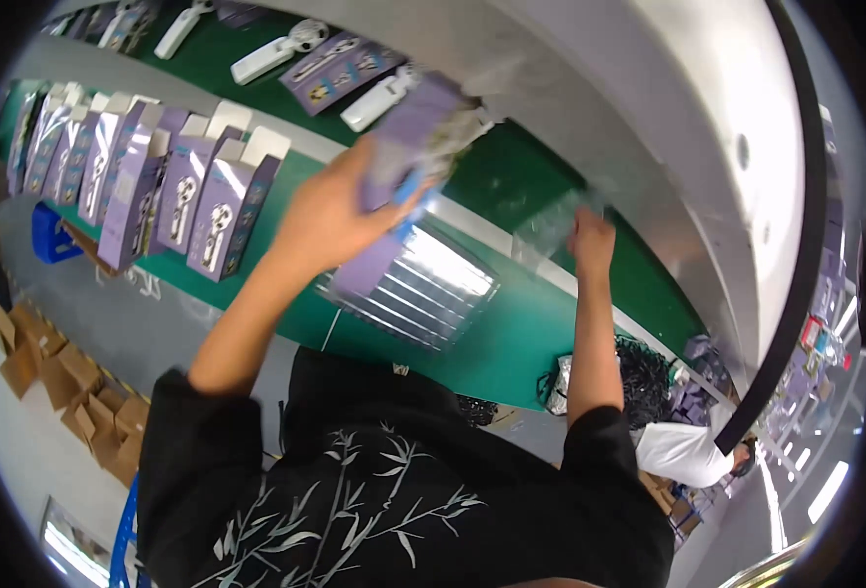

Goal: Packing small electronic devices and plastic components into boxes on a factory assembly line.

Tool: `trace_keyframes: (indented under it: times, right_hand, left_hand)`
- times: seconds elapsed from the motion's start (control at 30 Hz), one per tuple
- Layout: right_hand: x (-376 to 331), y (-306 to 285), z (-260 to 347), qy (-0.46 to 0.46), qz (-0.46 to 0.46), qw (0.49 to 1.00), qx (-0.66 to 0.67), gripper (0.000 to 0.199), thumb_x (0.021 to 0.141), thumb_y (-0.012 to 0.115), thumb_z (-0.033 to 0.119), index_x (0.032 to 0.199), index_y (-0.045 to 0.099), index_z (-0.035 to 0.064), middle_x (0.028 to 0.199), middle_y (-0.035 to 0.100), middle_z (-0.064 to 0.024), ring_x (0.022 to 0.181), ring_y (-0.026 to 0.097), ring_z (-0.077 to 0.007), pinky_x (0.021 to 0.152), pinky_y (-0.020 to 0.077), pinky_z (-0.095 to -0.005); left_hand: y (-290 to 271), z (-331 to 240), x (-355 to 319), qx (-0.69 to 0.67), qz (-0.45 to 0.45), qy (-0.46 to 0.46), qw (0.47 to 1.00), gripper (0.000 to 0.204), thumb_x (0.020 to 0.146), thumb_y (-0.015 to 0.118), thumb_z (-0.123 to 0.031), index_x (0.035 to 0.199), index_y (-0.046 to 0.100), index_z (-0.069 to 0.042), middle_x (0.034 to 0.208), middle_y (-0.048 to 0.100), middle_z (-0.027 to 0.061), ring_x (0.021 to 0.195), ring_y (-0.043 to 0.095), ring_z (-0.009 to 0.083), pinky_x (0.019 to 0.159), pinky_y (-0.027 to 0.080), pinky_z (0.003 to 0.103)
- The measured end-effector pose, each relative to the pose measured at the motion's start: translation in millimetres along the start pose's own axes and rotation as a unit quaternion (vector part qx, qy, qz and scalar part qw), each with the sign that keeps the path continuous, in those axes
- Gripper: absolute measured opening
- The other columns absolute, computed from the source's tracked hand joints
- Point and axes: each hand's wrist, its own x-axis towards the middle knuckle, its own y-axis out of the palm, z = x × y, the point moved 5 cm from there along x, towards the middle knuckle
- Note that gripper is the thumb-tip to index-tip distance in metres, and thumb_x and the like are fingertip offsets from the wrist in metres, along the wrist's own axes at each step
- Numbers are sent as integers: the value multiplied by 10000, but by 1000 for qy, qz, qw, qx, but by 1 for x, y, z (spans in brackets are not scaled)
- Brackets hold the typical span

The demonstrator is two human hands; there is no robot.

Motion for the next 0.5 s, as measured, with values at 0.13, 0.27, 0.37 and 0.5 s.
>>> trace_keyframes:
  times: [0.13, 0.27, 0.37, 0.5]
  right_hand:
    - [110, 105, 64, 8, 8, 997, -82, 419, 913, 522, 333, 623, 574, 36, 679, 644, -118, 533, 585, -218, 512, 429, -381]
    - [143, 197, 96, 235, 277, 925, 108, 370, 897, 555, 367, 748, 626, 36, 700, 661, -156, 596, 623, -323, 626, 502, -426]
    - [197, 194, 41, -151, 396, 868, -257, 230, 814, 648, 259, 941, 628, 68, 797, 665, -169, 779, 646, -331, 798, 516, -442]
    - [88, 165, 155, -550, 178, 696, -427, 339, 720, 700, 153, 1039, 598, 95, 917, 644, -154, 961, 611, -322, 889, 480, -448]
  left_hand:
    - [-68, 52, -116, -108, 12, -205, 973, 639, 860, 659, -66, 1450, 420, -18, 1258, 628, 157, 974, 615, 129, 806, 516, 312]
    - [-70, 54, -171, -125, 10, -339, 933, 596, 840, 702, -142, 1397, 504, -65, 1324, 560, 255, 888, 663, 320, 789, 513, 364]
    - [-65, 69, -168, 9, 250, -274, 929, 565, 865, 676, -127, 1404, 509, -122, 1368, 522, 233, 917, 642, 307, 782, 514, 367]
    - [-48, 109, -141, 377, 220, 134, 890, 872, 773, 759, -344, 1499, 327, -124, 1505, 343, 228, 1313, 419, 373, 1012, 409, 497]
